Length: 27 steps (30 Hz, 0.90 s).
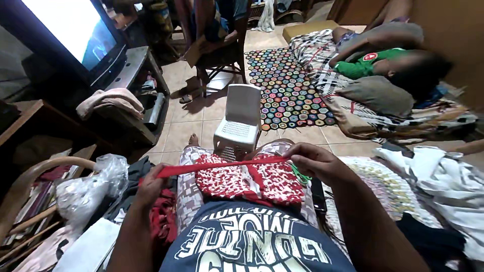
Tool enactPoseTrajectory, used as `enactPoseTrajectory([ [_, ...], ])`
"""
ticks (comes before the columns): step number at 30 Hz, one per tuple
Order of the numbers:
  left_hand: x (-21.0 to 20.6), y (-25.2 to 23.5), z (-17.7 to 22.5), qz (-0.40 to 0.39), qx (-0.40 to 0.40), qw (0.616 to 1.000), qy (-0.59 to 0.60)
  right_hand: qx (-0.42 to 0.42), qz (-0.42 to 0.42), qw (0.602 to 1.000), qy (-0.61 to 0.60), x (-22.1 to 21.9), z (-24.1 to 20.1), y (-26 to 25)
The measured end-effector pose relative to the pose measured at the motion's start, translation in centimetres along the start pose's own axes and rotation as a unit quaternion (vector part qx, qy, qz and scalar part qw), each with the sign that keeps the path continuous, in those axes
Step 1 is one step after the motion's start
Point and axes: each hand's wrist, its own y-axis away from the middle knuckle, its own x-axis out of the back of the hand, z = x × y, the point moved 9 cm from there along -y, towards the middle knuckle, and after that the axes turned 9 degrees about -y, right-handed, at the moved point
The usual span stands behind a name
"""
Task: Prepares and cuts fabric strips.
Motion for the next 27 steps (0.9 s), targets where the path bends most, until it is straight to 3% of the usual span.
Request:
enactPoseTrajectory([
  [2,0.2,0.7,-1.6,-0.024,0.051,0.998,-0.025,0.004,0.011,1.0,0.029,1.1,1.3,0.4],
  [5,-1.5,1.3,-3.4,-0.131,0.096,0.984,-0.071,-0.019,0.034,0.998,0.049,1.6,2.7,0.6],
  [9,-3.7,1.2,-5.2,-0.246,0.109,0.939,-0.214,-0.065,0.03,0.975,0.211,1.5,4.8,-0.1],
  [12,-3.9,0.7,-6.0,-0.269,0.134,0.906,-0.297,-0.09,-0.019,0.952,0.29,0.3,6.1,-1.4],
  [14,-3.4,0.6,-6.0,-0.254,0.145,0.905,-0.31,-0.11,-0.049,0.942,0.313,-0.8,6.9,-2.4],
  [17,-2.8,0.0,-3.7,-0.208,0.076,0.932,-0.288,-0.087,-0.1,0.937,0.323,-3.3,7.4,-4.4],
  [19,-3.4,-0.3,-0.6,-0.181,0.009,0.946,-0.269,-0.023,-0.141,0.934,0.328,-6.4,6.8,-5.5],
  [23,-8.1,-0.7,5.1,-0.22,-0.046,0.94,-0.255,0.086,-0.208,0.926,0.302,-14.5,4.4,-6.9],
  [25,-10.3,-1.0,6.6,-0.243,-0.057,0.935,-0.254,0.11,-0.192,0.937,0.271,-16.6,3.7,-6.9],
  [27,-11.0,-1.5,6.6,-0.231,-0.067,0.935,-0.259,0.154,-0.121,0.95,0.242,-15.9,3.1,-6.9],
])
